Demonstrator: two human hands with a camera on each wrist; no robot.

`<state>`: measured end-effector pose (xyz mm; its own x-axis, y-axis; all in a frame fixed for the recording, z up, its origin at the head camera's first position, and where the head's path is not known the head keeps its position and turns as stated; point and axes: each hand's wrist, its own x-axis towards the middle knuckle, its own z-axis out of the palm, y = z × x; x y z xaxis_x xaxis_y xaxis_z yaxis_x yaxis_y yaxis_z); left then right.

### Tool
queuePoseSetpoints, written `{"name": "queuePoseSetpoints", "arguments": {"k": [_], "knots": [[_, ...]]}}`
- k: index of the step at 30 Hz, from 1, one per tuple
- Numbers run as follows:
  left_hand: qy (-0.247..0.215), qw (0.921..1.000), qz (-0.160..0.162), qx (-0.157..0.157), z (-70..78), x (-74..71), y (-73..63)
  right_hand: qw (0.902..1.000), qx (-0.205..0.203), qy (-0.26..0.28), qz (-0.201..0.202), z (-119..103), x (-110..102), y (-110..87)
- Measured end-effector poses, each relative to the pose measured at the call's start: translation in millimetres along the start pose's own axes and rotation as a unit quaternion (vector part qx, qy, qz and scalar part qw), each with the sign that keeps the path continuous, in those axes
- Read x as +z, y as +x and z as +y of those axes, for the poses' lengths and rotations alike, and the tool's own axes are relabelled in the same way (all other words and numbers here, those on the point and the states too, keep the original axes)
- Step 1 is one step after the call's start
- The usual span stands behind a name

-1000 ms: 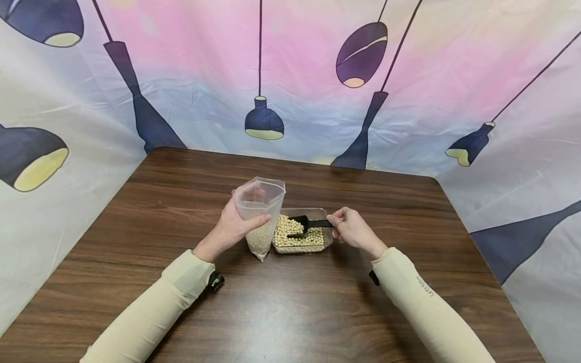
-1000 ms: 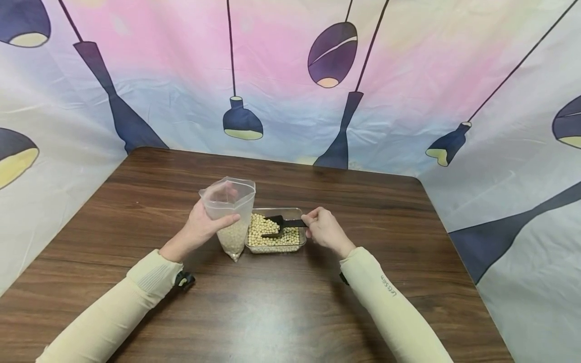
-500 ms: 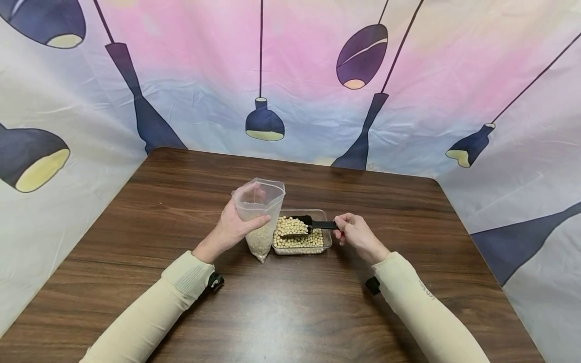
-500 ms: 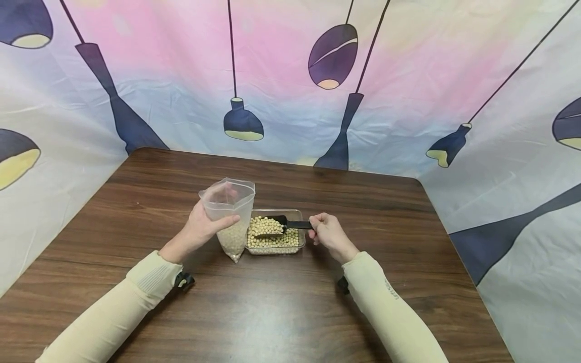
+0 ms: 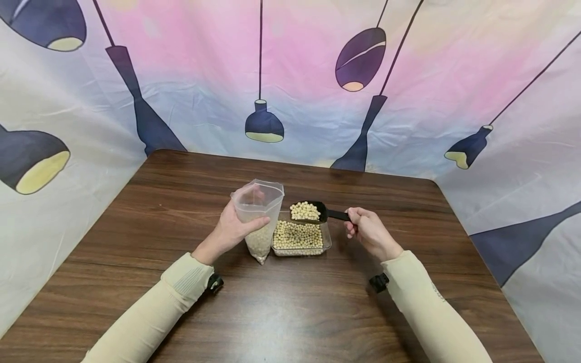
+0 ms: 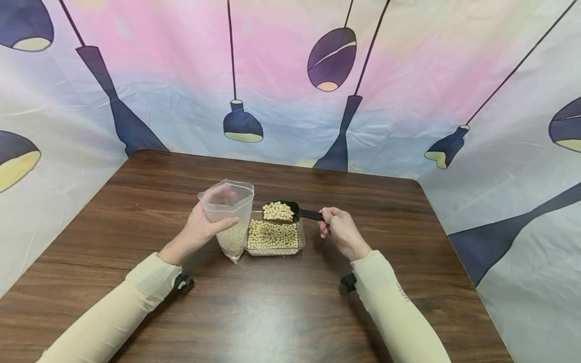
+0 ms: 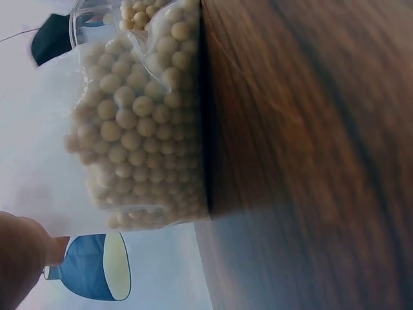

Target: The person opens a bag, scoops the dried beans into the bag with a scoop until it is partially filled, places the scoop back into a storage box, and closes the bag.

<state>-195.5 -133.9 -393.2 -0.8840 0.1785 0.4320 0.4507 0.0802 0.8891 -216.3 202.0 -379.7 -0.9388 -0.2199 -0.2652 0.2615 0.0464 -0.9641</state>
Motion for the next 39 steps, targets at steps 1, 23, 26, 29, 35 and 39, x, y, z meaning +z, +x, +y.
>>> {"name": "queuePoseSetpoints", "arguments": {"k": [1, 23, 26, 29, 35, 39], "knots": [[-0.001, 1.0, 0.0, 0.001, -0.8, 0.0, -0.1, 1.0, -0.005, 0.007, 0.0, -4, -1, -1.9], [0.009, 0.9995, -0.01, -0.028, 19.9, 1.4, -0.8, 0.9785, -0.203, 0.028, 0.025, -106, 24, -35.9], [0.011, 0.9995, -0.012, -0.027, 32.2, 3.0, -2.1, 0.9751, -0.219, 0.011, 0.034, -111, 29, -36.3], [0.009, 0.9996, -0.012, -0.025, 35.7, 3.5, -2.7, 0.9718, -0.232, -0.009, 0.043, -116, 32, -36.7], [0.011, 0.9996, -0.012, -0.021, 35.8, 3.0, -3.0, 0.9673, -0.245, -0.039, 0.055, -123, 39, -37.6], [0.012, 0.9995, -0.01, -0.027, 30.6, 2.4, -2.1, 0.9649, -0.251, -0.048, 0.06, -127, 41, -38.1]]}}
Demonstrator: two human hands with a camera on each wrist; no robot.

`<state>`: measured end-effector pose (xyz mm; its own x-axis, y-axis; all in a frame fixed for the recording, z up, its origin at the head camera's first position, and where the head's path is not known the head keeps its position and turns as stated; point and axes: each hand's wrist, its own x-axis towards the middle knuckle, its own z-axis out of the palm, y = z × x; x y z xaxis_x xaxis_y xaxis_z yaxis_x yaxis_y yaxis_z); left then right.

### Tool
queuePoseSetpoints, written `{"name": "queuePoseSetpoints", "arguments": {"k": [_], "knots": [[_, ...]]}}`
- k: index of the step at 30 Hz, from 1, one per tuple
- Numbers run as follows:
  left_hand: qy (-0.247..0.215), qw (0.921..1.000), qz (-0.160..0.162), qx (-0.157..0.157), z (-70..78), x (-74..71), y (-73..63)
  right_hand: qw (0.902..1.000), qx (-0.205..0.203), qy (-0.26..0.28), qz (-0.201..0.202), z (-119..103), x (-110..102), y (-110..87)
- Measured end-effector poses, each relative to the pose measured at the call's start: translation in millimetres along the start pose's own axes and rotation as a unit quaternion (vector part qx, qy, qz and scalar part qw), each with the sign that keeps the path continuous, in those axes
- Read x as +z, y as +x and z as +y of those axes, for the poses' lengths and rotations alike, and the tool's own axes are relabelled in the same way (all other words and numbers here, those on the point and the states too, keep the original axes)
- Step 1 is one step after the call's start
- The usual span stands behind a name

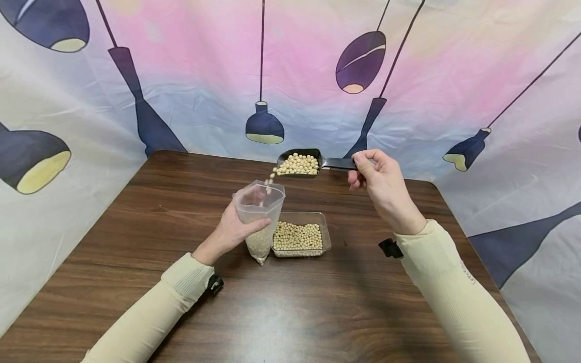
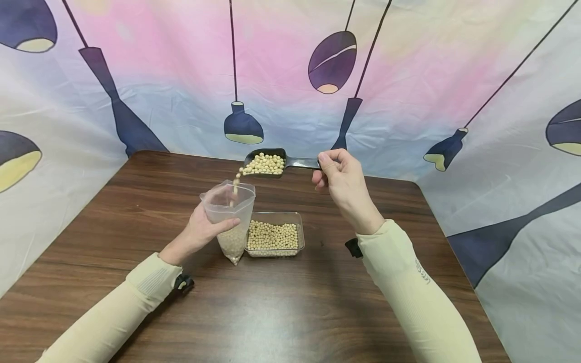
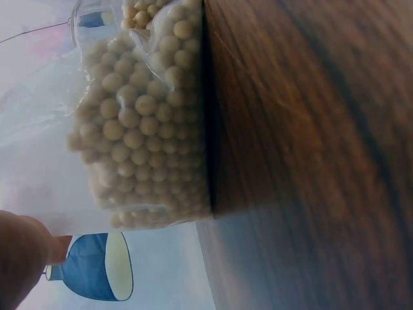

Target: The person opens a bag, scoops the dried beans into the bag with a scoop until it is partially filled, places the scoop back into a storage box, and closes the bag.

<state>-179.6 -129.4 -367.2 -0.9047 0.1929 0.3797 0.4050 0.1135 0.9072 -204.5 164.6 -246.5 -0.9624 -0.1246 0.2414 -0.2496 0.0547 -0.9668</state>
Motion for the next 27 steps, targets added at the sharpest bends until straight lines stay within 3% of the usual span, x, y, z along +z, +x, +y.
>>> {"name": "queuePoseSetpoints", "arguments": {"k": [8, 27], "knots": [[0.001, 1.0, 0.003, -0.003, -27.0, -2.4, 3.4, 0.9998, -0.014, -0.011, 0.004, -5, 2, 0.5], [0.012, 0.9999, 0.008, -0.009, -26.8, -3.1, 1.0, 0.9975, -0.054, -0.044, 0.008, -14, 6, -0.3]]}}
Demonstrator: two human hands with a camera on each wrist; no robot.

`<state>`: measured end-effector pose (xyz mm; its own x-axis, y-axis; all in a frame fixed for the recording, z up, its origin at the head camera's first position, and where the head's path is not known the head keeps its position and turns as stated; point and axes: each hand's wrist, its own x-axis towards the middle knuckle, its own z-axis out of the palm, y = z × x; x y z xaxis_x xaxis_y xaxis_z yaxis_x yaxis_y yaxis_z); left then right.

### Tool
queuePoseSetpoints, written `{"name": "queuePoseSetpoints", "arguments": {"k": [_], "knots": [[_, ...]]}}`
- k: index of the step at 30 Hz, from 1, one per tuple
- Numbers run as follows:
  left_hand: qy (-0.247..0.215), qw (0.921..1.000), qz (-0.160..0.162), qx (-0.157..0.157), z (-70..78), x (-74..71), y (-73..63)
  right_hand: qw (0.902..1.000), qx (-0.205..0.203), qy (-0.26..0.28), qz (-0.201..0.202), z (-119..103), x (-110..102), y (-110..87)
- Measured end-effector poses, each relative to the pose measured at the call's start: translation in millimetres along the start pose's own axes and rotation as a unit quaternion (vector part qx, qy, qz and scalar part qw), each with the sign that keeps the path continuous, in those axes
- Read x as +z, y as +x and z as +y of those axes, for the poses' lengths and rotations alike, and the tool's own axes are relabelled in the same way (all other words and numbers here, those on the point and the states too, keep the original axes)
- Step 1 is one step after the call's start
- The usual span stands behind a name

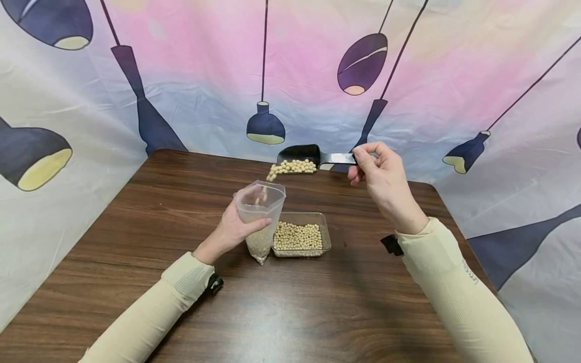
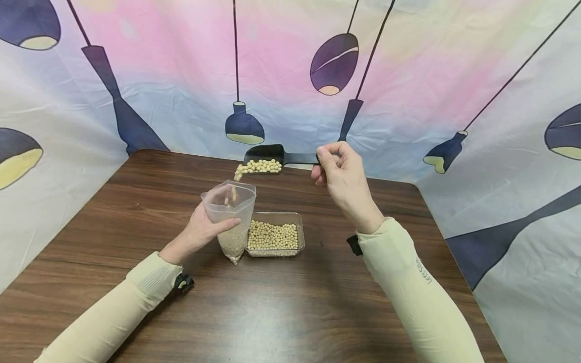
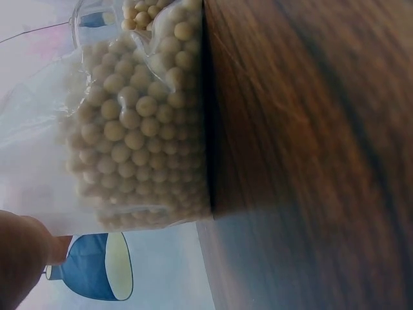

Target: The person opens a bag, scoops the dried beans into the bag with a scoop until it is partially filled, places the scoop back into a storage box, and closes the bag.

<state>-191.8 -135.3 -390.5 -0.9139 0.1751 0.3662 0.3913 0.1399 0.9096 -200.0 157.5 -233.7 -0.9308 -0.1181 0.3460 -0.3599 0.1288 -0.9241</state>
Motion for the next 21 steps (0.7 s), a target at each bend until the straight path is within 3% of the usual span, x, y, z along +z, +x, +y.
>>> {"name": "queuePoseSetpoints", "arguments": {"k": [21], "knots": [[-0.014, 0.9998, 0.0, 0.011, -1.0, -0.1, 0.5, 0.993, -0.086, -0.08, 0.009, -19, -6, 0.0]]}}
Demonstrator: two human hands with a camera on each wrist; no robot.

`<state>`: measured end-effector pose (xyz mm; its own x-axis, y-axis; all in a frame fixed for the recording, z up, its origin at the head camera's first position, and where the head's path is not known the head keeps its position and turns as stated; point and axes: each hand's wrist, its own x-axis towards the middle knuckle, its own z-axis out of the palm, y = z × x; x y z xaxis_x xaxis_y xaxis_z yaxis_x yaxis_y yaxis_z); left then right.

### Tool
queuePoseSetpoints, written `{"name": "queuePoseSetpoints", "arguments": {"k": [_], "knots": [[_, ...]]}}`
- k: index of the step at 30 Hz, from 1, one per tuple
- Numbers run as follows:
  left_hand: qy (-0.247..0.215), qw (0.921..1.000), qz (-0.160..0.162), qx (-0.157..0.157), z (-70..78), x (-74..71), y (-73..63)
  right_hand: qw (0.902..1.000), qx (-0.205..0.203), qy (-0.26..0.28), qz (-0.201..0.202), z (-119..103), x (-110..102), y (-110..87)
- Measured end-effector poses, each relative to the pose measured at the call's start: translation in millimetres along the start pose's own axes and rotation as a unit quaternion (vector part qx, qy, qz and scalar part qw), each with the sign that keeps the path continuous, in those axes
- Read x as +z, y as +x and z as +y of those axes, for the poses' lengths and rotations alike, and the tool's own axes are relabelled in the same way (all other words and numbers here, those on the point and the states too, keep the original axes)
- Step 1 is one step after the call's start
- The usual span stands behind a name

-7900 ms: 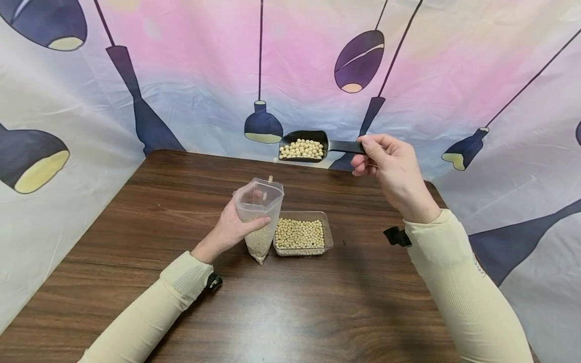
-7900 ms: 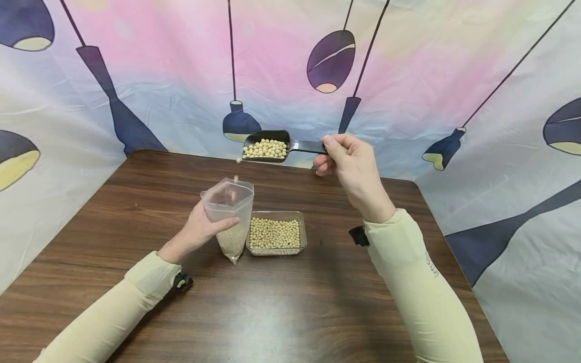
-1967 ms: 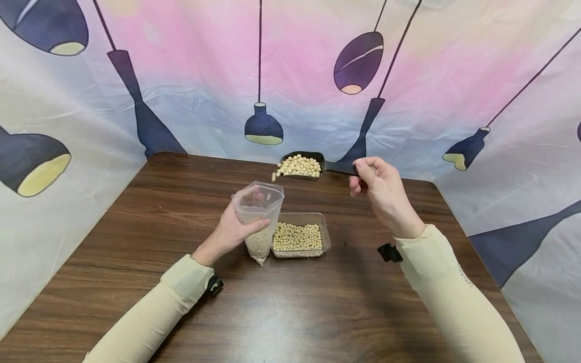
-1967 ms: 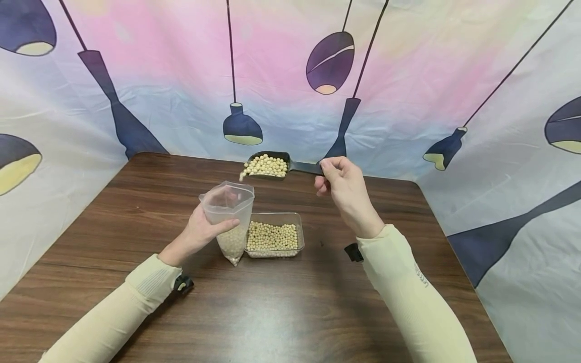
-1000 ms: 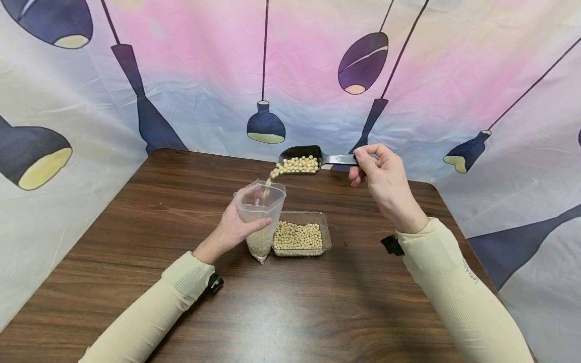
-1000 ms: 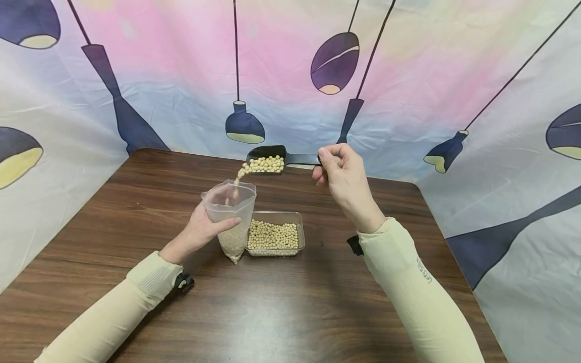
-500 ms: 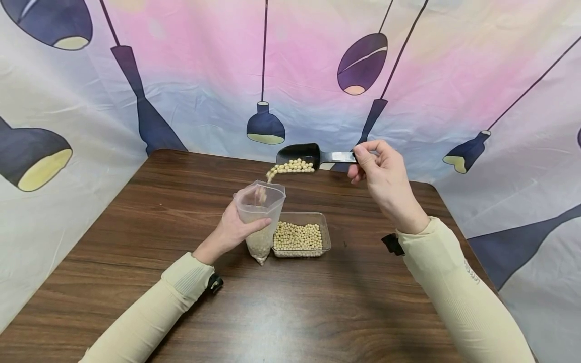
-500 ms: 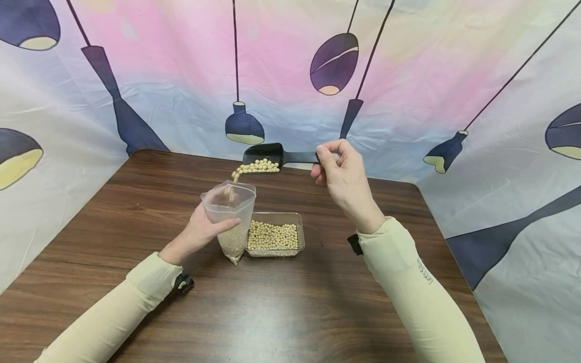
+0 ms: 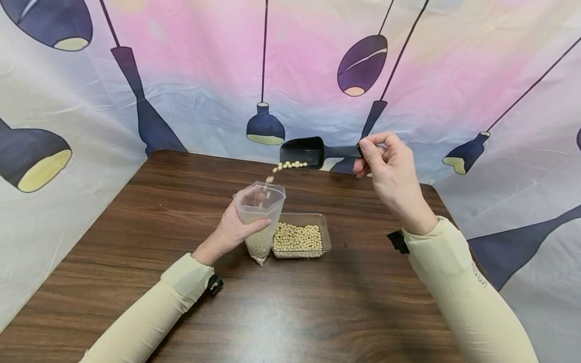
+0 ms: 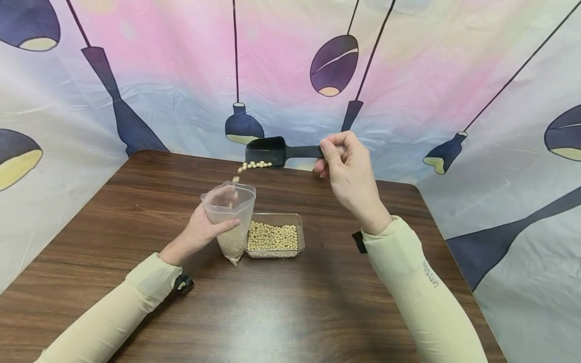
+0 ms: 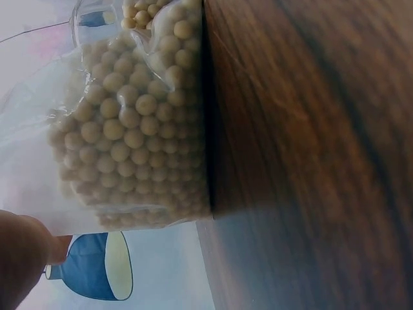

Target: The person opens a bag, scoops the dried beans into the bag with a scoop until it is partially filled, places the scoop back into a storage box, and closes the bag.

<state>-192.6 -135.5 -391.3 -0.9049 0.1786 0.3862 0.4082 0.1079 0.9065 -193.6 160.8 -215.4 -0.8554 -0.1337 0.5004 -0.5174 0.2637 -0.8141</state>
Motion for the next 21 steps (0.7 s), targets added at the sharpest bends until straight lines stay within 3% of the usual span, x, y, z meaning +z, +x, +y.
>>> {"name": "queuePoseSetpoints", "arguments": {"k": [12, 17, 21], "knots": [[-0.007, 0.9999, -0.008, 0.004, -2.6, 1.7, -0.7, 0.9937, -0.052, -0.099, 0.011, -12, 0, -8.6], [-0.008, 0.9999, -0.009, 0.011, -2.6, 2.5, 0.4, 0.9699, -0.093, -0.225, -0.011, -10, -1, -13.9], [-0.005, 0.9999, -0.005, 0.013, -1.9, 2.8, 1.9, 0.9447, -0.047, -0.304, -0.114, 10, 7, -21.7]]}}
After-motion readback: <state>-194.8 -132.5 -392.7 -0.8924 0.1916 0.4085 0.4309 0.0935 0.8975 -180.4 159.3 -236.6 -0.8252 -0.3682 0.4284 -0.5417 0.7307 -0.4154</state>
